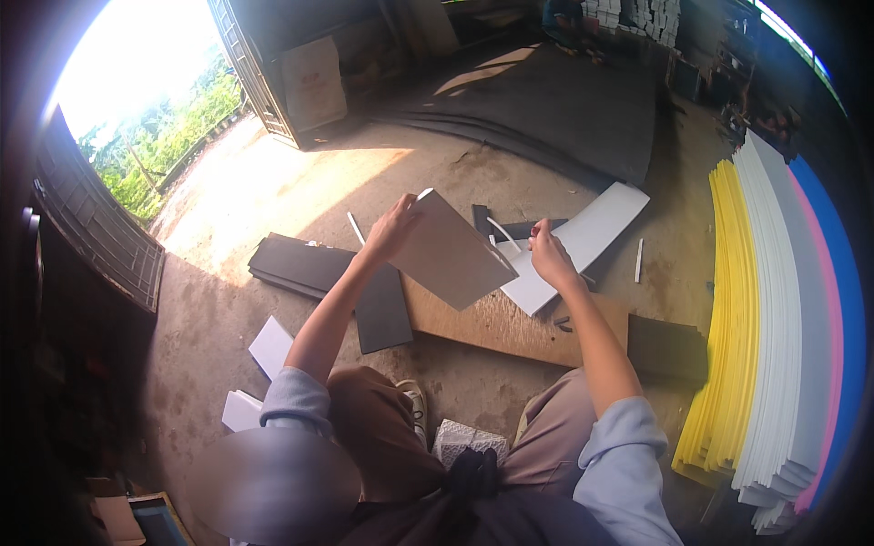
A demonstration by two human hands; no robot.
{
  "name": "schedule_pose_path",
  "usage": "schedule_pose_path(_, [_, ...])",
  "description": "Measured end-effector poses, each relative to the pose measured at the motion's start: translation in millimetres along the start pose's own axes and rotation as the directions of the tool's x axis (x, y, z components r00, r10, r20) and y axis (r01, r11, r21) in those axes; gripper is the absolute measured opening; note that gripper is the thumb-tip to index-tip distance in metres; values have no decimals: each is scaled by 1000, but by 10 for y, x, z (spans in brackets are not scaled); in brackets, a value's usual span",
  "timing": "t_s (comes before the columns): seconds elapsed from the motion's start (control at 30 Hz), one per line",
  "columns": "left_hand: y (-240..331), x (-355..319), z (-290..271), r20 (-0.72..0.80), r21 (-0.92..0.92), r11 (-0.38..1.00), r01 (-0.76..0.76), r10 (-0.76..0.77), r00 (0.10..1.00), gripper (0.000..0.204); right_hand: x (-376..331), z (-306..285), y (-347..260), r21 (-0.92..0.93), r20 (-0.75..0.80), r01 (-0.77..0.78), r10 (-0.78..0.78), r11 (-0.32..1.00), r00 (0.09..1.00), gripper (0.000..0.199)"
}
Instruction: The person sits on the floor and uses a red utility knife to cut black and white foam sheets into smaller rectangular pieces. They repeatedly align, score, and snap the sheets, then stack the cut pieces on the left side of the workspace.
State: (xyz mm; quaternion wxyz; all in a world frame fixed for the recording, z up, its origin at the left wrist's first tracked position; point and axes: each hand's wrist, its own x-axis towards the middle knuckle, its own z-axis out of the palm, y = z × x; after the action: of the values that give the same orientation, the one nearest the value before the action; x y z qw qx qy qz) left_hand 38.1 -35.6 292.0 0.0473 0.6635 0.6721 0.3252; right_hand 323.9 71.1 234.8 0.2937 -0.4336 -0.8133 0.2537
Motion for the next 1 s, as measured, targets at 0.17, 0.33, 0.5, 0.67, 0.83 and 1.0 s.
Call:
schedule_pose_path(0.17, [-22,-138,455,51,332,935,-123,112,992,27,-45,241,-104,-11,273,-230,224,973,936,28])
schedule_pose_path(0.33, [-34,-298,823,94,418,902,-104,71,993,29,-36,551,-280,-68,267,-98,113,993,957,30])
schedule_pose_path(0.5, [45,-243,936,47,409,908,-90,77,996,29,-174,666,-674,-219,201,-9,54,976,978,30])
schedule_pose_path(0.67, [106,-142,1029,-45,226,968,-109,122,992,29,-205,677,-718,-294,187,39,18,955,982,25])
schedule_pose_path(0.83, [3,-136,1009,-174,-62,996,-63,51,983,22,-233,651,-802,-333,177,106,-49,937,983,21])
schedule_pose_path(1.0, [3,-130,930,-157,-144,988,-55,32,987,24,-256,698,-826,-423,184,168,-97,890,978,20])
